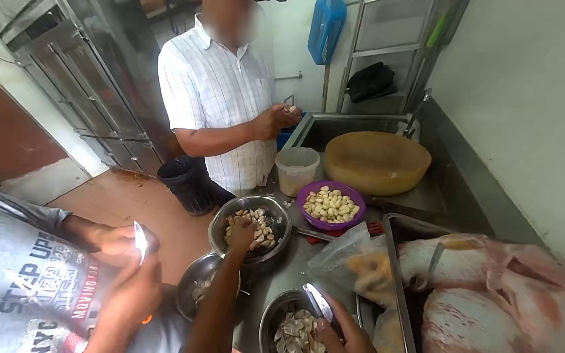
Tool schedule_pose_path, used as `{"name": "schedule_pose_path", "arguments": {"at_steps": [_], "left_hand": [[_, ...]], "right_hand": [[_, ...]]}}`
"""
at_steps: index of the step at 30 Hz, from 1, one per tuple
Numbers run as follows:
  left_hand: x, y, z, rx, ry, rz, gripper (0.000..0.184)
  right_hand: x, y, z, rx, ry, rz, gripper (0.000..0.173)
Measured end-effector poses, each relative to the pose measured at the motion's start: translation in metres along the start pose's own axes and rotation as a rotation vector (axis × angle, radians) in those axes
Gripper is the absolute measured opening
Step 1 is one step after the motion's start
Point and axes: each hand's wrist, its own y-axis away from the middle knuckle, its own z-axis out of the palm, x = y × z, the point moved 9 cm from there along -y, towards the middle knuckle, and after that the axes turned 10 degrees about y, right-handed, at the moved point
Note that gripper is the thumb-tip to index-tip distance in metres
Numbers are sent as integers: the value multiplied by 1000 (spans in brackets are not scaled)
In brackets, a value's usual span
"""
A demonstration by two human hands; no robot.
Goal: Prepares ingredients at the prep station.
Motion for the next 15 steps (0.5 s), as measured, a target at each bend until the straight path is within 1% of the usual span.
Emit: {"name": "schedule_pose_path", "arguments": {"at_steps": [2,4,6,8,10,12,15], "left_hand": [[17,44,-3,-86,405,23,27],[33,96,0,-252,685,46,31],[41,147,6,-401,749,99,35],[43,190,10,-459,755,133,33],[40,224,15,-506,784,148,26],[36,248,19,-536,829,174,21],[34,271,22,-568,886,239,21]], "right_hand": [[-3,1,-2,53,-51,1,52],[-6,1,-2,81,-83,-16,54],[-8,0,-3,123,-93,-86,53],[-14,-2,-4,162,-104,-197,50],[-24,-1,-4,161,-168,-298,48],[-37,0,-3,101,-232,-366,48],[-52,5,4,21,-274,-430,49]]}}
